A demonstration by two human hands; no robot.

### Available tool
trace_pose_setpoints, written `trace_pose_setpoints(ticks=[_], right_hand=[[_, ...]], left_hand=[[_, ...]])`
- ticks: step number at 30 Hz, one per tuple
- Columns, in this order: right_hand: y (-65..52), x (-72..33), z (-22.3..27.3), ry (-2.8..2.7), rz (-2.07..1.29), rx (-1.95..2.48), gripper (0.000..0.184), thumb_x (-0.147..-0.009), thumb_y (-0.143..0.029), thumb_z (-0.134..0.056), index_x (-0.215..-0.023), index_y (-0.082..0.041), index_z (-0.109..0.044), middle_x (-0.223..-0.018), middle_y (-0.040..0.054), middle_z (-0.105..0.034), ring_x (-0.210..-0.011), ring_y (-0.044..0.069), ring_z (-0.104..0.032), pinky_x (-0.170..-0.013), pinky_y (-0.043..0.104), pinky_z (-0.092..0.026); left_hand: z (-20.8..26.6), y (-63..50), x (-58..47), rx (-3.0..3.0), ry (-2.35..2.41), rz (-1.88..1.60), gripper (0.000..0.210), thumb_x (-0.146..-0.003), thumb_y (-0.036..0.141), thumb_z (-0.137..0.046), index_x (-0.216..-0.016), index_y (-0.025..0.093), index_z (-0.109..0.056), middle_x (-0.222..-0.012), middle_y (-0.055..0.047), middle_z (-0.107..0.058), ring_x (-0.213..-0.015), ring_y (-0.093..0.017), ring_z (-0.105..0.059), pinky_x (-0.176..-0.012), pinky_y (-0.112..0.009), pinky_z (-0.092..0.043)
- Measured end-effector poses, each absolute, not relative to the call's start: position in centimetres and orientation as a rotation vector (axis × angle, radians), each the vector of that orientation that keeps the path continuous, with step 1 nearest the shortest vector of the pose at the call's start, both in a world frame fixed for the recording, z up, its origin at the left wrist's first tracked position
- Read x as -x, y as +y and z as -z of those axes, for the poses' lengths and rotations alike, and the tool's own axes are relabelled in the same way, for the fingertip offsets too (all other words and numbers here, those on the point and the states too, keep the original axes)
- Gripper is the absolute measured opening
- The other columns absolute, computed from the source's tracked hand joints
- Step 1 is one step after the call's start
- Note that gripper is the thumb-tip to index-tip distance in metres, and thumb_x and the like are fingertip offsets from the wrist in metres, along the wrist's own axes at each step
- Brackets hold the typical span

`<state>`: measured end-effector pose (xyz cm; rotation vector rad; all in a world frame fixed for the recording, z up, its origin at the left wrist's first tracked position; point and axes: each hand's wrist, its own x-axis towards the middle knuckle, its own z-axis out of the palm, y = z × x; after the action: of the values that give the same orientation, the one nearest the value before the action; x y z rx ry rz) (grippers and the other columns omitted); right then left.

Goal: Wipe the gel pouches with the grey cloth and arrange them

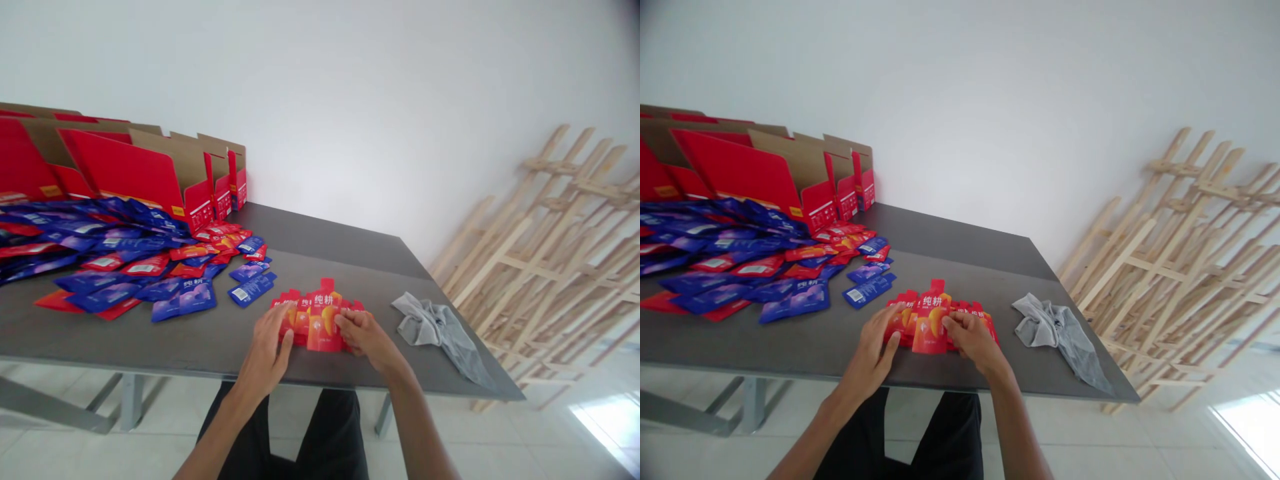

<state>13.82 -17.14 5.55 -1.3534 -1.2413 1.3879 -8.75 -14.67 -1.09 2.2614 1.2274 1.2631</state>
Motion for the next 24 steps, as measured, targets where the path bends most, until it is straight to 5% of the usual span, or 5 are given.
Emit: trace_pose_setpoints(ticks=[16,24], right_hand=[[-9.0,-11.4,-4.5,-1.67,-1.281,1.833,0.042,-0.097,-0.032,-0.045,-0.056,-0.02,-0.044,-0.038,-0.0082,-0.034,-0.034,0.006,-0.03,-0.037,0.018,-0.022],[-8.7,-10.9,-4.3,-1.842,-0.888,2.101,0.042,-0.094,-0.026,-0.048,-0.053,-0.018,-0.055,-0.044,-0.0023,-0.05,-0.043,0.009,-0.048,-0.047,0.02,-0.034]], left_hand=[[3.1,-13.9,7.9,-2.367,1.384,-1.169,0.046,-0.102,0.033,-0.039,-0.144,0.014,-0.045,-0.141,-0.015,-0.058,-0.135,-0.025,-0.05,-0.121,-0.054,-0.024],[3.1,-13.8,7.6,-2.429,1.456,-1.155,0.049,-0.1,0.032,-0.04,-0.143,0.012,-0.05,-0.14,-0.016,-0.058,-0.138,-0.029,-0.047,-0.12,-0.058,-0.023]])
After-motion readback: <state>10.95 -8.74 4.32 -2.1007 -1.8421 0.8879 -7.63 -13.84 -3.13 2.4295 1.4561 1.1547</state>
